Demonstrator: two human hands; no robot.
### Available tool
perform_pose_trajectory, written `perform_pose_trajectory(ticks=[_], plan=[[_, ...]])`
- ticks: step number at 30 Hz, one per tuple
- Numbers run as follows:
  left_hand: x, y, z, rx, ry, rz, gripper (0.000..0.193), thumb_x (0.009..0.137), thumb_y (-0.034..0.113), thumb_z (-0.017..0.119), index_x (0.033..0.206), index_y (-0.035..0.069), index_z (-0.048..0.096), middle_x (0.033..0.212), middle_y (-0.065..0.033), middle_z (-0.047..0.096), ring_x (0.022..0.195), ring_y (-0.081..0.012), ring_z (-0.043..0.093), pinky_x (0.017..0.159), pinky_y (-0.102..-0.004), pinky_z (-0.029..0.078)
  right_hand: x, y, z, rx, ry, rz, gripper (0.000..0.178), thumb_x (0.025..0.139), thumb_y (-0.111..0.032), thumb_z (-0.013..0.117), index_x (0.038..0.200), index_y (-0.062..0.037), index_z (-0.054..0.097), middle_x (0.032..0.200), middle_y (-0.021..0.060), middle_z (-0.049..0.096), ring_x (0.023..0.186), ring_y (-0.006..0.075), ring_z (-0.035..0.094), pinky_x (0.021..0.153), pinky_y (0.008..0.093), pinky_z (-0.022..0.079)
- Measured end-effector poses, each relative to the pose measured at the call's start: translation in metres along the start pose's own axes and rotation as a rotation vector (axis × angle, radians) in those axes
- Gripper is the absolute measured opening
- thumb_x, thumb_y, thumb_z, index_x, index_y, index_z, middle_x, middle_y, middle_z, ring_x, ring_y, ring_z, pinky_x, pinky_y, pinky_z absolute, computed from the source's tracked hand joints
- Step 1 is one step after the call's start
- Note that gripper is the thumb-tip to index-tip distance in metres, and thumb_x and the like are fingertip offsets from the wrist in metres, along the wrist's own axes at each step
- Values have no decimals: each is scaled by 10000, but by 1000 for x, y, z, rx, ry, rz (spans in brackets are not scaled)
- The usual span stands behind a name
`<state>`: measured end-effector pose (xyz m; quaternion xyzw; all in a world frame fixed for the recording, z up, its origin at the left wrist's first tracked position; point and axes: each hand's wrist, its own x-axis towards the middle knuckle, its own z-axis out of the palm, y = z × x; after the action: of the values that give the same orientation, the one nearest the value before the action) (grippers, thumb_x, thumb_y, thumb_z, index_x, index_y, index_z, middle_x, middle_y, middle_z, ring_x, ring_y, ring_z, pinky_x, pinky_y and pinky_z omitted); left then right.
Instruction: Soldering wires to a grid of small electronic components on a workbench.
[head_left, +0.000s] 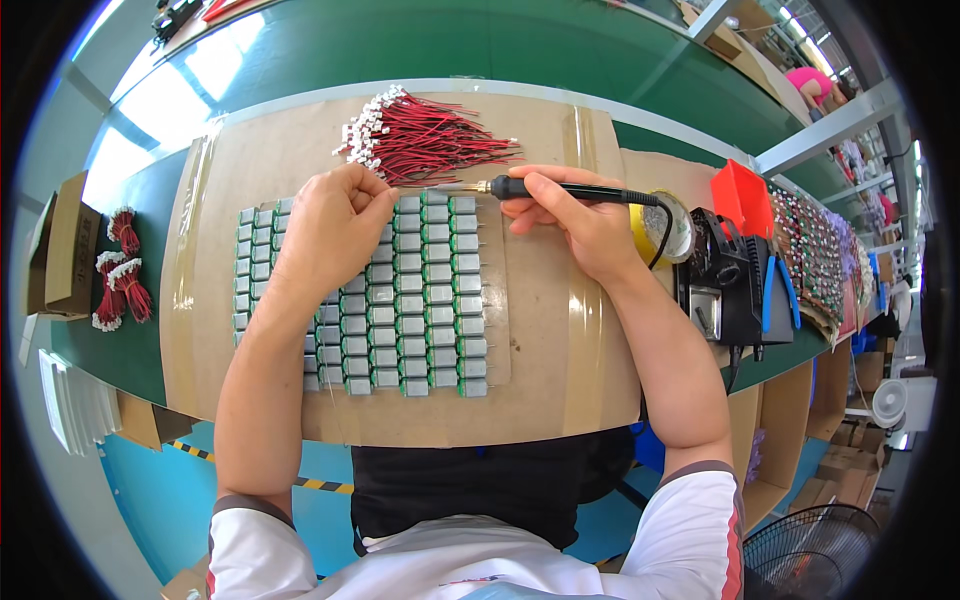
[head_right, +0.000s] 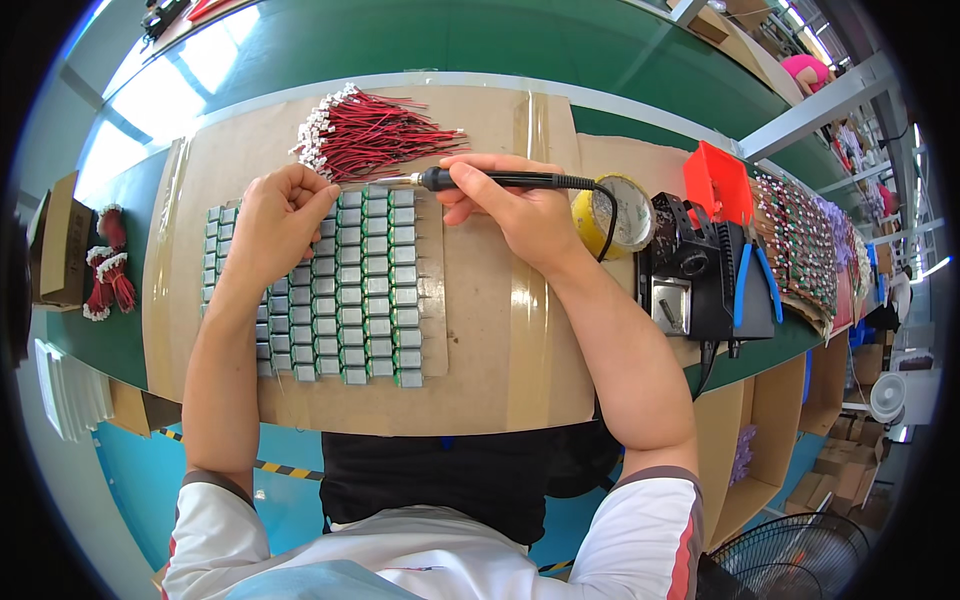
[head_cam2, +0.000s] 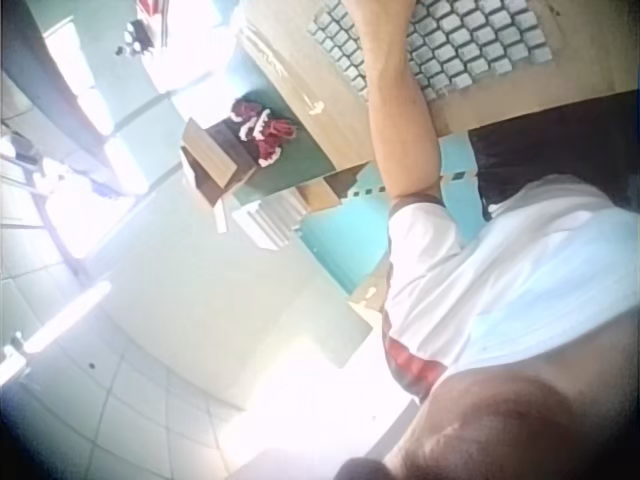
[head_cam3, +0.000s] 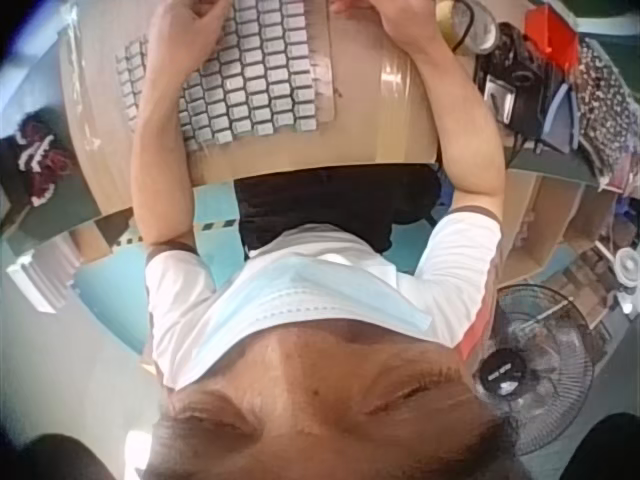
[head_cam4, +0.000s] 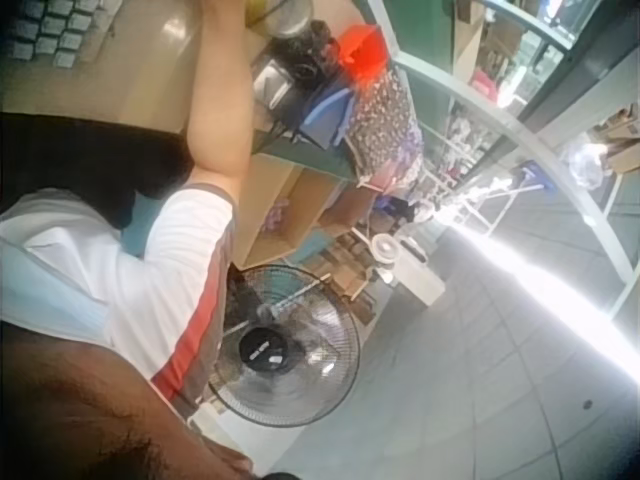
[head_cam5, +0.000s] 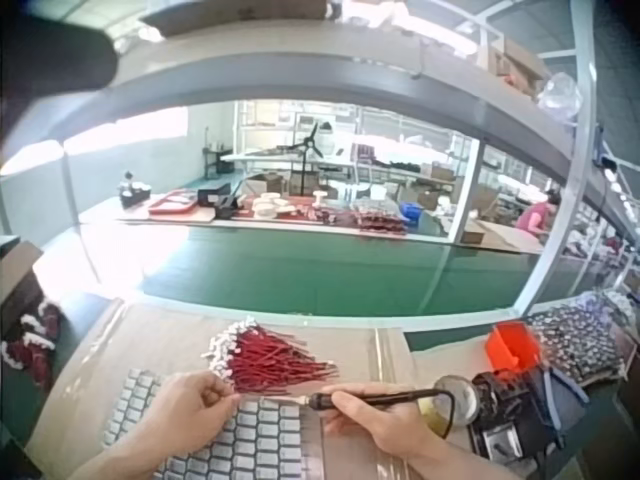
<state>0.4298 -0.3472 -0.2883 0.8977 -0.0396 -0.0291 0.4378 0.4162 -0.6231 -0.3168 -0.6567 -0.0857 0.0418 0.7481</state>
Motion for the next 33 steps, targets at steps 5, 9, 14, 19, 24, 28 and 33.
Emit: perform_pose_trajectory(ticks=[5,9,14,19,24,28,33], plan=[[0,4,0,5,-3,1,185,969,159,691,914,-16,665,667,12,599,543,-50,550,445,-223,462,0,-1,-1,2,4,-8,281,1019,-142,638,1205,59,706,978,189,757,798,223,747,776,349,625],[0,1,1,2,17,11,177,972,158,687,925,-11,667,680,13,600,547,-47,554,445,-219,464,0,-1,-1,3,3,-4,277,1022,-137,632,1202,60,707,1007,175,756,829,225,751,775,351,626],[0,0,1,-14,20,12,177,970,159,686,920,-9,663,690,12,602,550,-46,555,446,-216,466,-2,1,-1,18,-2,-47,278,1025,-133,625,1206,63,705,1035,166,754,859,232,753,771,354,628],[-1,1,0,-16,14,9,180,964,160,687,907,-7,654,685,11,603,552,-48,559,449,-216,467,-7,0,-1,1,9,-48,280,1026,-136,624,1204,64,704,1034,170,754,859,238,753,778,357,628],[-2,1,-1,-7,-9,22,170,940,146,686,879,-9,650,668,2,604,550,-55,564,451,-224,471,-9,-1,-2,3,-1,-34,286,1027,-149,628,1200,65,706,1027,172,756,851,236,752,775,356,627],[-2,1,-1,-8,-10,33,170,934,142,687,864,-10,653,664,0,605,549,-58,564,455,-232,473,-9,-3,-1,7,-12,-20,287,1025,-158,637,1196,61,709,987,182,758,833,233,752,768,351,627],[-2,-1,0,-2,6,68,165,924,134,696,855,-11,662,651,-2,606,533,-64,552,457,-249,461,-8,-2,0,15,-13,-14,285,1022,-161,645,1191,59,710,968,187,758,820,228,752,765,337,626]])
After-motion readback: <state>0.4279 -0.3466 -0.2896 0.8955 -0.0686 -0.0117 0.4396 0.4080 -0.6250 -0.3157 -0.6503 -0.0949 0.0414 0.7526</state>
